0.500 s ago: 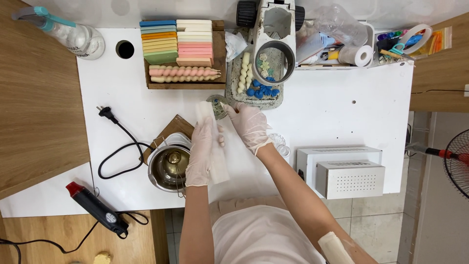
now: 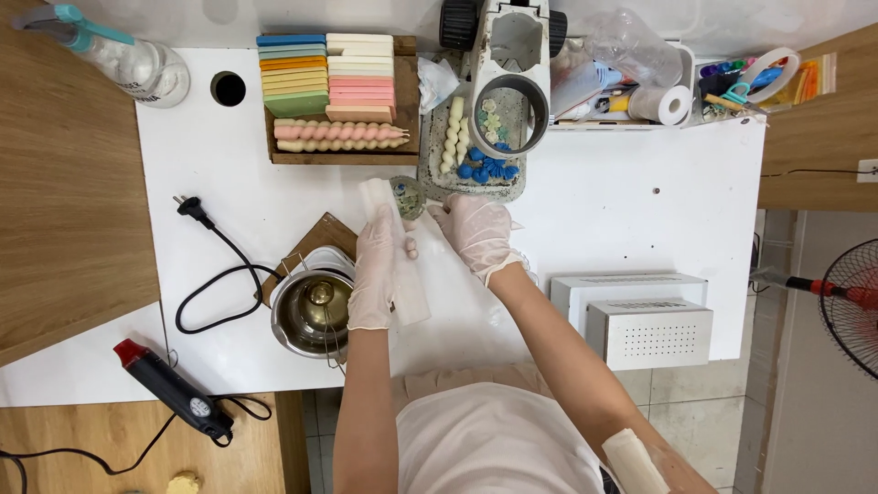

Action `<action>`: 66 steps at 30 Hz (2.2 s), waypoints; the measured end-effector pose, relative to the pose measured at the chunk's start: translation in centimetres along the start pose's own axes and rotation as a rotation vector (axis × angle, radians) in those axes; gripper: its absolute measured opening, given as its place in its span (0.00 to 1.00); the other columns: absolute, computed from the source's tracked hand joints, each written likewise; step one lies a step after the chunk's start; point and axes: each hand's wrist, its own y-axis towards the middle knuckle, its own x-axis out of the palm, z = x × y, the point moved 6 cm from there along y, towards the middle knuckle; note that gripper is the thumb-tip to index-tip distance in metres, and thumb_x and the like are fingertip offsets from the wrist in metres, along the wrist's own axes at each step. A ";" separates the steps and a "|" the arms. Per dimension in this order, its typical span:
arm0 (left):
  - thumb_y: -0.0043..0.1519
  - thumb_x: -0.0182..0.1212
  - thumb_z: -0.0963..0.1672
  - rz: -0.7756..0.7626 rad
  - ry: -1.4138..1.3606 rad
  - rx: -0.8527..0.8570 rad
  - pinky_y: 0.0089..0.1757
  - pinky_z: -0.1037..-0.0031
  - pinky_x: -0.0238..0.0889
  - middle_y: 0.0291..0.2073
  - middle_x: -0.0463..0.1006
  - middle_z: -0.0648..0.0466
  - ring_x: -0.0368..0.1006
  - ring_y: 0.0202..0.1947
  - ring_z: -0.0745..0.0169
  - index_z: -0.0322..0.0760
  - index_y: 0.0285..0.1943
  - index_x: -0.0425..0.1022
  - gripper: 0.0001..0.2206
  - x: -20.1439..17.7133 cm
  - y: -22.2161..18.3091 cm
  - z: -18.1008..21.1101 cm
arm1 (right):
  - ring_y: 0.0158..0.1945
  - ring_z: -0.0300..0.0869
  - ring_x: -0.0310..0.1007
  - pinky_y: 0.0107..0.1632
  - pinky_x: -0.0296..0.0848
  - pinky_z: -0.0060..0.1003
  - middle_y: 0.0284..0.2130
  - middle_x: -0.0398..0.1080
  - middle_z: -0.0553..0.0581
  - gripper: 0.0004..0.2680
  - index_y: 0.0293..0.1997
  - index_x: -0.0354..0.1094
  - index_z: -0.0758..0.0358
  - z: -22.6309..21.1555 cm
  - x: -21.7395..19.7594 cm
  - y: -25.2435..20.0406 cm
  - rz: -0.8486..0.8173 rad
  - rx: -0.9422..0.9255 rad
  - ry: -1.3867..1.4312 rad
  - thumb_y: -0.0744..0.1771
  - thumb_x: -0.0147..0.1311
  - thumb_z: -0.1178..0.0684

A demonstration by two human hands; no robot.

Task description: Preparing and cleaning a silicone candle mold before pouring wax.

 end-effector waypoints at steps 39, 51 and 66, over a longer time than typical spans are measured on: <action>0.69 0.53 0.51 -0.028 0.002 0.040 0.25 0.71 0.65 0.34 0.77 0.46 0.68 0.22 0.63 0.29 0.50 0.69 0.18 -0.3 0.6 -0.1 | 0.37 0.53 0.76 0.43 0.73 0.44 0.34 0.76 0.61 0.08 0.44 0.80 0.57 0.0 -0.7 -3.9 0.280 -0.103 0.340 0.64 0.63 0.52; 0.70 0.44 0.55 -0.060 0.081 0.166 0.32 0.71 0.71 0.35 0.78 0.49 0.73 0.27 0.64 0.37 0.60 0.67 0.22 1.5 -8.0 -0.5 | 0.40 0.53 0.80 0.45 0.75 0.41 0.35 0.79 0.64 0.09 0.43 0.78 0.62 4.4 9.7 -9.3 -0.047 0.258 0.513 0.66 0.59 0.49; 0.68 0.44 0.61 -0.225 -0.240 0.190 0.51 0.58 0.73 0.41 0.76 0.48 0.75 0.44 0.55 0.32 0.69 0.66 0.34 -0.7 -10.5 -2.9 | 0.42 0.42 0.75 0.49 0.74 0.36 0.41 0.79 0.59 0.18 0.61 0.70 0.65 7.5 9.4 -13.5 -0.096 0.160 1.002 0.71 0.49 0.42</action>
